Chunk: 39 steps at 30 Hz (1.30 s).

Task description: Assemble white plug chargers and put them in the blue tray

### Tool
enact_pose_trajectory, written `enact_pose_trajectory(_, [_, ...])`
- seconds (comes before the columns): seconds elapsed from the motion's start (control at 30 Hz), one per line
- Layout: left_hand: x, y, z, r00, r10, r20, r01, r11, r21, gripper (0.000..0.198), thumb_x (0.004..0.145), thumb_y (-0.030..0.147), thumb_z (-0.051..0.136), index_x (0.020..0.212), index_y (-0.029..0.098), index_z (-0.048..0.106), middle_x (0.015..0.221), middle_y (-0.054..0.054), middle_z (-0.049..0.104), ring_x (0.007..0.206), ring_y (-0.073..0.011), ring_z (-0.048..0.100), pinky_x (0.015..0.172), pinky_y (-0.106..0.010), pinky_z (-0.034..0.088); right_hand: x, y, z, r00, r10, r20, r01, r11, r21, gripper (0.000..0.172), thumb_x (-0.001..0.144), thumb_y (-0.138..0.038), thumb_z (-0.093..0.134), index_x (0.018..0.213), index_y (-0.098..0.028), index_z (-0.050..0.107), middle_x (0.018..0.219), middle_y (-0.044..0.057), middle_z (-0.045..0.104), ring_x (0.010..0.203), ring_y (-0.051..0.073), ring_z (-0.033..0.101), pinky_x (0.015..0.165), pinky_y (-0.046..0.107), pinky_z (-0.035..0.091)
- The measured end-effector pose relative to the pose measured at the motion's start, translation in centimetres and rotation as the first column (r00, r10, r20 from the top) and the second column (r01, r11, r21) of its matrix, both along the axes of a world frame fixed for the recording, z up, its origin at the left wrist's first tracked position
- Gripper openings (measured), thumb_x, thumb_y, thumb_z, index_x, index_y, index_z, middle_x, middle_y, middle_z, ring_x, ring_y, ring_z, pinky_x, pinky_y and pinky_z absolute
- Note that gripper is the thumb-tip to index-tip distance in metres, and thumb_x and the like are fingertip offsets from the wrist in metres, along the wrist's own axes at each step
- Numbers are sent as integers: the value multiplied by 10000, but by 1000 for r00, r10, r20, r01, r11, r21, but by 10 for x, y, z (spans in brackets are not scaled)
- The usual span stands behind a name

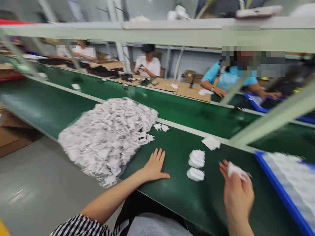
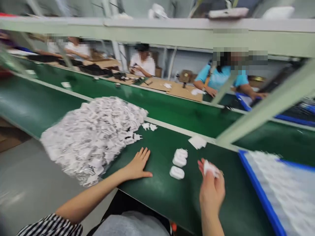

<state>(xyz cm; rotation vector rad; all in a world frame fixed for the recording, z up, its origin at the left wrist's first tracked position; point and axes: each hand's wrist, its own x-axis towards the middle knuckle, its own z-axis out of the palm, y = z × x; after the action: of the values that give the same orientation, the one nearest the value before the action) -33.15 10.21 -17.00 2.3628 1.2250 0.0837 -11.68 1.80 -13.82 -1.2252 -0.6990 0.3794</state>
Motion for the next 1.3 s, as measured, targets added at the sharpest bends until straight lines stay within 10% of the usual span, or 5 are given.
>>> enact_pose_trajectory(0.4, [106,15,-10,812,-206,546,253,967,-11,1173,417,389,650,1240,59,-118,1277,-190,86,1170,-251,167,961,-354,180,0,75,-42,919,141,-368,-146,989,14,244,576,-357,473,697,-163,387,656,6,513,601,129,493,613,286,395])
enact_pose_trajectory(0.93, [106,3,-1,914,-197,356,208,978,8,900,506,424,582,1191,131,77,1148,-142,330,929,-226,468,750,-338,405,-13,63,-37,968,111,-226,-111,994,16,120,689,-285,370,719,-169,373,600,-41,436,571,101,433,581,250,374])
enact_pose_trajectory(1.1, [105,6,-7,933,-162,321,170,985,2,972,457,451,602,1190,115,59,1093,-134,397,937,-251,464,772,-355,394,14,-6,5,1000,-18,-17,20,995,98,154,680,-266,432,800,-169,431,839,9,518,794,130,476,750,262,350])
enact_pose_trajectory(1.17, [104,9,-15,917,-171,359,179,984,11,960,443,437,614,1179,138,76,1094,-131,395,943,-255,459,777,-365,392,49,-64,23,910,-378,171,333,911,245,193,729,-301,384,859,-159,397,889,50,519,847,142,483,768,278,345])
enact_pose_trajectory(1.3, [102,12,-22,870,-235,433,248,968,27,868,485,394,603,1161,177,103,1071,-105,407,914,-227,477,776,-360,394,155,-174,28,276,-938,208,927,318,201,221,768,-329,220,839,-135,297,831,104,511,865,157,470,804,335,296])
